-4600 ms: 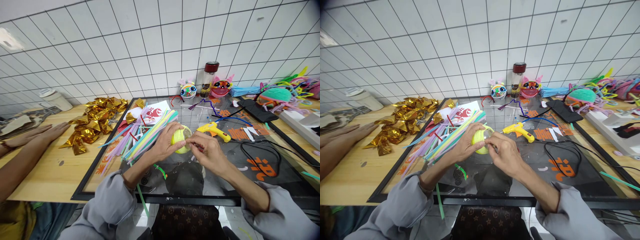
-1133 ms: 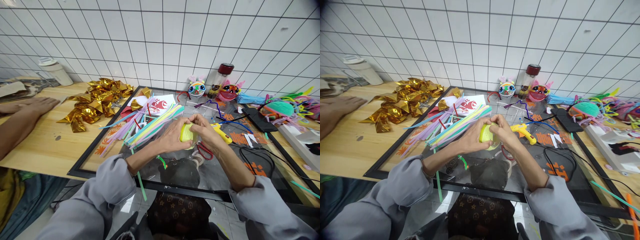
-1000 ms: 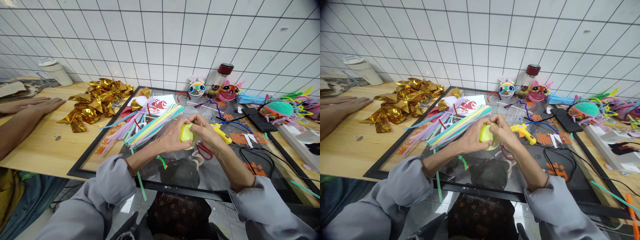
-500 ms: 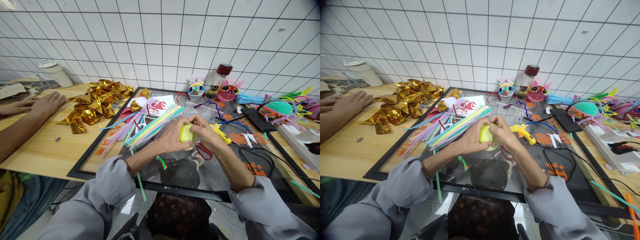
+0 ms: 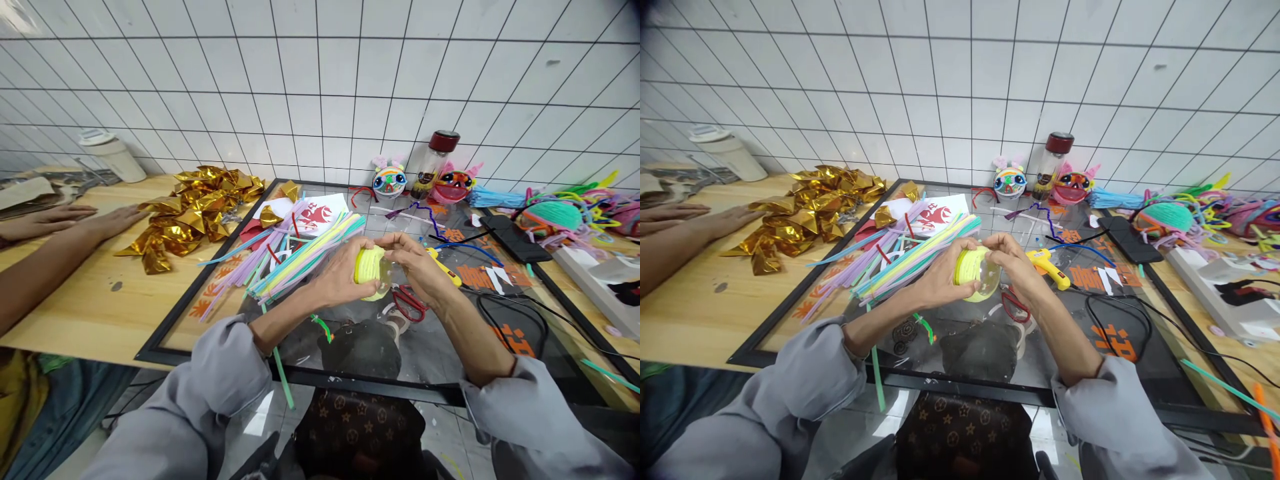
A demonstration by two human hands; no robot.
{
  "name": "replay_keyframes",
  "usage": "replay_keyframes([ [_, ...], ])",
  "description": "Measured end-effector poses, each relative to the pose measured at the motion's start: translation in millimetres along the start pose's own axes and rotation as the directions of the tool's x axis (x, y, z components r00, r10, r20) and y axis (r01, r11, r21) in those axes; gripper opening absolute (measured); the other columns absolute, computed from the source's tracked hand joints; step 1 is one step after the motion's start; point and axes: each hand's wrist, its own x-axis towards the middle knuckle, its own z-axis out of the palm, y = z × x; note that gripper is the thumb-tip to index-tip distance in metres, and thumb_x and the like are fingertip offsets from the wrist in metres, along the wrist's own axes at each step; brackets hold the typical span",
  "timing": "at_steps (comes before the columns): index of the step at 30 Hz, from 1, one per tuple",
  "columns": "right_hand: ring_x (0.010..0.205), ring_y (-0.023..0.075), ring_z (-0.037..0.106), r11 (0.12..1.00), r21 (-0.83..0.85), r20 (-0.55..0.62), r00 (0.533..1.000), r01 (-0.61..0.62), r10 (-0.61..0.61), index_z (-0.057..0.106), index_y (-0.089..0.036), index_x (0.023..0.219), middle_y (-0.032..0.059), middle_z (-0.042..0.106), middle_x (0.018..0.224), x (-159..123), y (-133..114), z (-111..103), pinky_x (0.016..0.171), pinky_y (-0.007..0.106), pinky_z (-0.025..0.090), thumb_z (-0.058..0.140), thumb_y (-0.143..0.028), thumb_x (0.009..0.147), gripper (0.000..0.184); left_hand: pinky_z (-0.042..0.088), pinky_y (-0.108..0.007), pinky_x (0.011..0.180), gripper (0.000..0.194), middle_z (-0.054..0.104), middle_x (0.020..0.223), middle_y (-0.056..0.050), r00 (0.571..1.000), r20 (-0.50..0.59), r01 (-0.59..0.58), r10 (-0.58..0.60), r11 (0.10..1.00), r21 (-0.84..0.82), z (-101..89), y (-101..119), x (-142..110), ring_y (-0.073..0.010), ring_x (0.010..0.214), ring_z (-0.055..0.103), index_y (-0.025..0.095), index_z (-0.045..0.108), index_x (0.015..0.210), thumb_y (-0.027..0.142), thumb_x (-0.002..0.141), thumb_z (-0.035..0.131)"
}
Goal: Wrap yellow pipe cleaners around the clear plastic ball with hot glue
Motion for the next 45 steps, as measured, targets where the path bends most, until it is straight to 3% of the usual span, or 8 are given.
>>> replay_keyframes([
  [17,0.086,0.0181,0.051,1.000,-0.015,0.022,1.000,-0.001,0.001,0.057,-0.024,0.087,-0.0024,0.057,0.085,1,8,4,0.074,0.031,0.041,0.072,-0.031,0.056,0.036,0.047,-0.049,0.105,0.057,0.057,0.126,-0.012,1.000,0.009,0.003,-0.003,1.000,-0.022,-1.0,-1,-2,-0.0310,0.119,0.057,0.022,0.039,0.119,0.031,0.070,0.067],
  [31,0.082,0.0180,0.050,0.999,0.034,-0.033,0.999,-0.007,0.008,0.059,-0.024,0.083,-0.0016,0.060,0.084,-2,5,9,0.073,0.031,0.040,0.066,-0.033,0.060,0.025,0.046,-0.048,0.106,0.059,0.058,0.128,-0.011,1.000,0.004,-0.004,0.004,1.000,-0.007,-0.6,-1,-1,-0.0309,0.120,0.057,0.023,0.040,0.119,0.032,0.068,0.069],
  [35,0.081,0.0186,0.053,0.997,-0.011,-0.109,0.991,0.077,-0.078,0.060,-0.024,0.081,-0.0004,0.062,0.084,-2,8,9,0.073,0.032,0.042,0.072,-0.040,0.065,0.026,0.045,-0.049,0.106,0.058,0.057,0.126,-0.013,1.000,0.002,-0.008,0.008,1.000,-0.013,-0.7,-1,-1,-0.0318,0.120,0.057,0.021,0.040,0.119,0.035,0.069,0.067],
  [39,0.095,0.0214,0.058,0.980,-0.037,-0.206,0.958,0.195,-0.199,0.064,-0.024,0.077,0.0030,0.067,0.093,0,11,6,0.084,0.035,0.044,0.074,-0.042,0.065,0.024,0.044,-0.049,0.107,0.057,0.058,0.127,-0.013,1.000,0.009,-0.002,0.002,1.000,-0.021,-1.9,1,-1,-0.0320,0.121,0.057,0.021,0.040,0.118,0.035,0.069,0.066],
  [45,0.095,0.0224,0.060,0.965,-0.085,-0.235,0.937,0.247,-0.260,0.066,-0.023,0.074,0.0039,0.068,0.091,1,17,1,0.091,0.037,0.043,0.077,-0.048,0.068,0.028,0.045,-0.049,0.109,0.057,0.058,0.129,-0.013,1.000,0.008,0.019,-0.019,1.000,-0.014,-1.8,2,-1,-0.0319,0.123,0.057,0.023,0.041,0.118,0.033,0.068,0.068],
])
